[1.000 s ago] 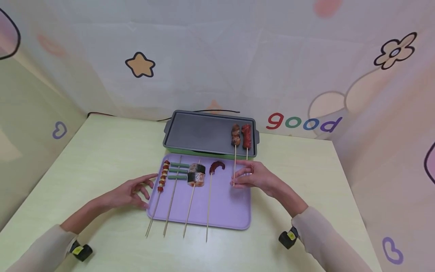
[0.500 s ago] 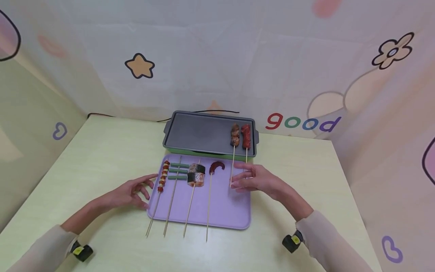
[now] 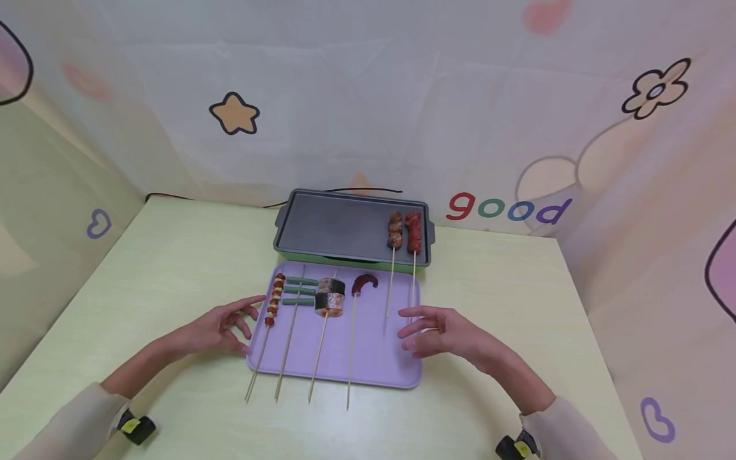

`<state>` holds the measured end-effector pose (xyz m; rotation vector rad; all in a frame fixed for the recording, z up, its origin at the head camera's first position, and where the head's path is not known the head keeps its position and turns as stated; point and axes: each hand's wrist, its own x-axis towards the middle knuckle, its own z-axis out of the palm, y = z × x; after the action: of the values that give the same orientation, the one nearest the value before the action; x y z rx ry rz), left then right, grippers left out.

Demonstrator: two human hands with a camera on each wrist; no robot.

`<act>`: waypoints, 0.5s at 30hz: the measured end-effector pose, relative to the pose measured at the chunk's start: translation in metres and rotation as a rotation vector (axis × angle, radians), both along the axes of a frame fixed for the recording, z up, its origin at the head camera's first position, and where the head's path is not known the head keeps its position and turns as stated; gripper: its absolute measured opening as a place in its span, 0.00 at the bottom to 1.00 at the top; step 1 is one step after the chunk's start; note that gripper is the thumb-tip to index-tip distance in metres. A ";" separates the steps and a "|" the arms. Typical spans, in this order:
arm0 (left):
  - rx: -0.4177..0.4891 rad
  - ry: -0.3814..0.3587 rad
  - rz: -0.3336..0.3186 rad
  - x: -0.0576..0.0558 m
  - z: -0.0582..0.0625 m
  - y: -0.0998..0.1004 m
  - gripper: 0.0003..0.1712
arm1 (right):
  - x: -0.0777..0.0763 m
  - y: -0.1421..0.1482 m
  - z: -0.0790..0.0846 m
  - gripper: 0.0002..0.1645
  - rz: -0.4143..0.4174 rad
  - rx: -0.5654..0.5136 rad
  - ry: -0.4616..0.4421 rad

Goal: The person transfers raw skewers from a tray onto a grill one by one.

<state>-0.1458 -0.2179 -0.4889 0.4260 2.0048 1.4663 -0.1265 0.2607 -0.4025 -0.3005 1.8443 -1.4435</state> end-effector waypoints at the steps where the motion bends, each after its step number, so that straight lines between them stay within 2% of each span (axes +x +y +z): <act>1: 0.002 -0.001 0.000 0.000 0.000 0.000 0.55 | 0.003 0.000 -0.001 0.41 0.001 -0.008 -0.003; 10: -0.017 -0.008 0.011 0.002 -0.001 -0.001 0.55 | 0.026 -0.012 -0.025 0.37 0.022 -0.120 -0.050; 15: -0.022 -0.002 0.008 0.000 -0.001 -0.001 0.55 | 0.041 -0.027 -0.041 0.36 -0.007 -0.170 -0.105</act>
<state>-0.1462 -0.2185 -0.4902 0.4081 2.0213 1.4479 -0.0858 0.2340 -0.4437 -0.2960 1.6437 -1.5940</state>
